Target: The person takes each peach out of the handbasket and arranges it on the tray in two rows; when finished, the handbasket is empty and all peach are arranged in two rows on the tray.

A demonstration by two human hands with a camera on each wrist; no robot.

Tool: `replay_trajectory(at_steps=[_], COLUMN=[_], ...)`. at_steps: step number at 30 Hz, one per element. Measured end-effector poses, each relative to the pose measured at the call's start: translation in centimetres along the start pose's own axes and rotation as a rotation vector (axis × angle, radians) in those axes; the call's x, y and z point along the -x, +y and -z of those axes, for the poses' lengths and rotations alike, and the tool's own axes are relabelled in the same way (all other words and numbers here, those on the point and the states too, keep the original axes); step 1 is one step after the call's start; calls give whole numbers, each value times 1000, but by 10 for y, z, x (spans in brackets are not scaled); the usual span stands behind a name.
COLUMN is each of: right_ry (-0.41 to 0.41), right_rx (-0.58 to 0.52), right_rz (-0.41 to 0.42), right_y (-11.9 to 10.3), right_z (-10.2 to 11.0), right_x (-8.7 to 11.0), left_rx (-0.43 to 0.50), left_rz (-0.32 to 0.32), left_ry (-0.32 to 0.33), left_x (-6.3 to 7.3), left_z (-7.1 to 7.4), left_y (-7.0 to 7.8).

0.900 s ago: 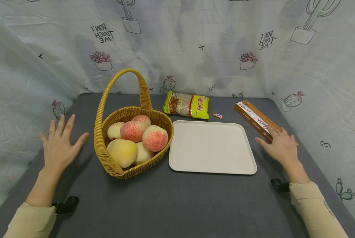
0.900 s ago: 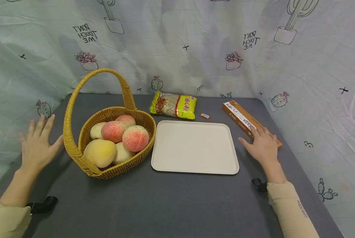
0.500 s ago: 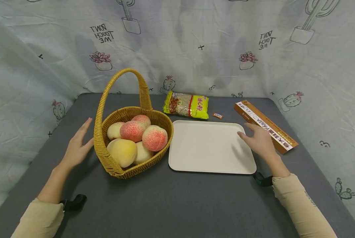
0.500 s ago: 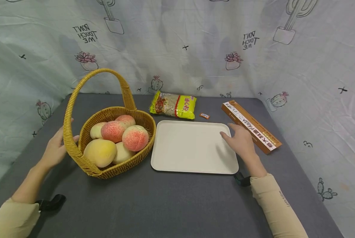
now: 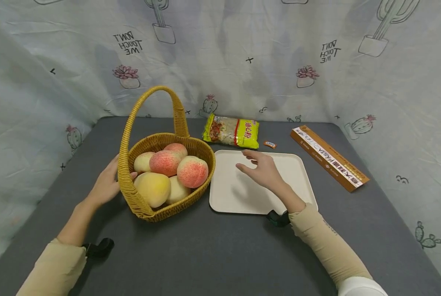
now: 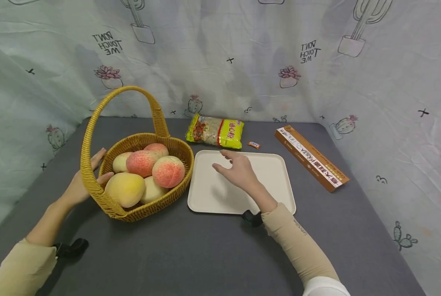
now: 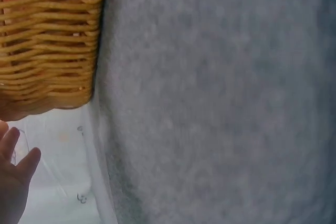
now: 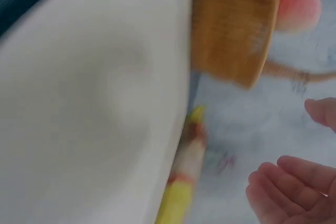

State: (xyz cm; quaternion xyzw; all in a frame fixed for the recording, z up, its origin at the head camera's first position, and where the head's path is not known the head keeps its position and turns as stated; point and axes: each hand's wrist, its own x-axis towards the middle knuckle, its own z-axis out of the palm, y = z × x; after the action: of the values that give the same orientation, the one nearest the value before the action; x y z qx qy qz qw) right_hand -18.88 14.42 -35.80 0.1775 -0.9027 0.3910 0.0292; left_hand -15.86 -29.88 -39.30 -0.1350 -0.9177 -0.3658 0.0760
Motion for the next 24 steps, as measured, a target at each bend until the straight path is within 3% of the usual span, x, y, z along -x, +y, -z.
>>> replay_trajectory(at_steps=[7, 10, 17, 24], right_ry=[-103, -155, -261, -289], right_rx=[-241, -287, -258, -177], right_rz=[10, -12, -102, -163], right_y=[-35, -47, -66, -76], right_z=[-26, -34, -46, -51], right_x=[-11, -14, -19, -24], left_rx=[44, 65, 121, 146], left_rz=[5, 5, 6, 22], left_ry=[-28, -44, -72, -58], left_x=[-2, -2, -6, -8], left_z=[2, 2, 1, 4], left_y=[-5, -8, -11, -13])
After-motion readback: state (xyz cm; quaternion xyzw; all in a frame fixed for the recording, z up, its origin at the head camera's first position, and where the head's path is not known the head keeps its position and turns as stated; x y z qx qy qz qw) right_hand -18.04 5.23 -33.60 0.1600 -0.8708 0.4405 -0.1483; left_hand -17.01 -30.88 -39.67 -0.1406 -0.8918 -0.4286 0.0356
